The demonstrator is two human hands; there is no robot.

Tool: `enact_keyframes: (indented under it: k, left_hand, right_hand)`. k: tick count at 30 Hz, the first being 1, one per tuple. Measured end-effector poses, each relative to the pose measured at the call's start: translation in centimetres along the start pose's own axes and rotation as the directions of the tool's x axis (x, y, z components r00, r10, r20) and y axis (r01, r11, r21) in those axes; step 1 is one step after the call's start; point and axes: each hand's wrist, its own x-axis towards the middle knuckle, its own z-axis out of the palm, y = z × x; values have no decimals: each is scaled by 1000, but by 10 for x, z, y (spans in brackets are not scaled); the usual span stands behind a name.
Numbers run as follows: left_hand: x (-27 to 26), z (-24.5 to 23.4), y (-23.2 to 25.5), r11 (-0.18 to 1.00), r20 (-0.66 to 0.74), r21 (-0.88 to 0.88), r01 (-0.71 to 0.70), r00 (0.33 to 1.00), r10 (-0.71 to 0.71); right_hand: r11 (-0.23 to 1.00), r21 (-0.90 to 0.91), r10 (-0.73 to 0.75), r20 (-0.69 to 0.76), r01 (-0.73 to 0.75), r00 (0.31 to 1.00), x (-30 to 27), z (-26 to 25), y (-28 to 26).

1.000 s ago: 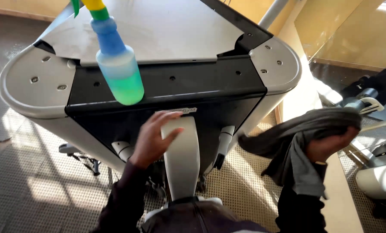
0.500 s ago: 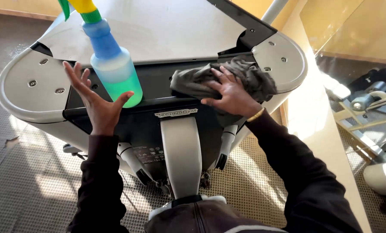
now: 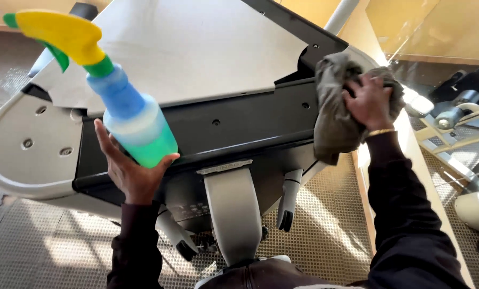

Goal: Cleaning the top surface of a gym machine using a spray bottle and a cloth.

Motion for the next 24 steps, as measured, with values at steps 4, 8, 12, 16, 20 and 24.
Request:
enact_keyframes:
  k: [4,8,12,16,20,24]
  left_hand:
    - [-1,10,-6,999,-34,40,-6,999,7]
    - [-2,11,-4,993,-38,114,-2,999,7]
    - [-2,11,-13,982,-25,142,120,993,-118]
    - [-3,-16,-32,978,68,127,168,982,-178]
    - [24,-21,-33,961,146,191,198,963,-227]
    - [18,-19,-40,959,84,229,166,978,-189]
  right_hand:
    - [987,121,-81,-216,109,973,-42,-46,-112]
    - [840,401,-322,-173,365,931,-92,-156,-235]
    - [703,462,-461,-284,541,841,-89,-148,-246]
    - [630,571,-466,-266,527,844,-71,-115,-185]
    - [729,579,-308,-200,366,930,-23,-78,-75]
    - [949,294,107,36,-113,994,-3,-46,0]
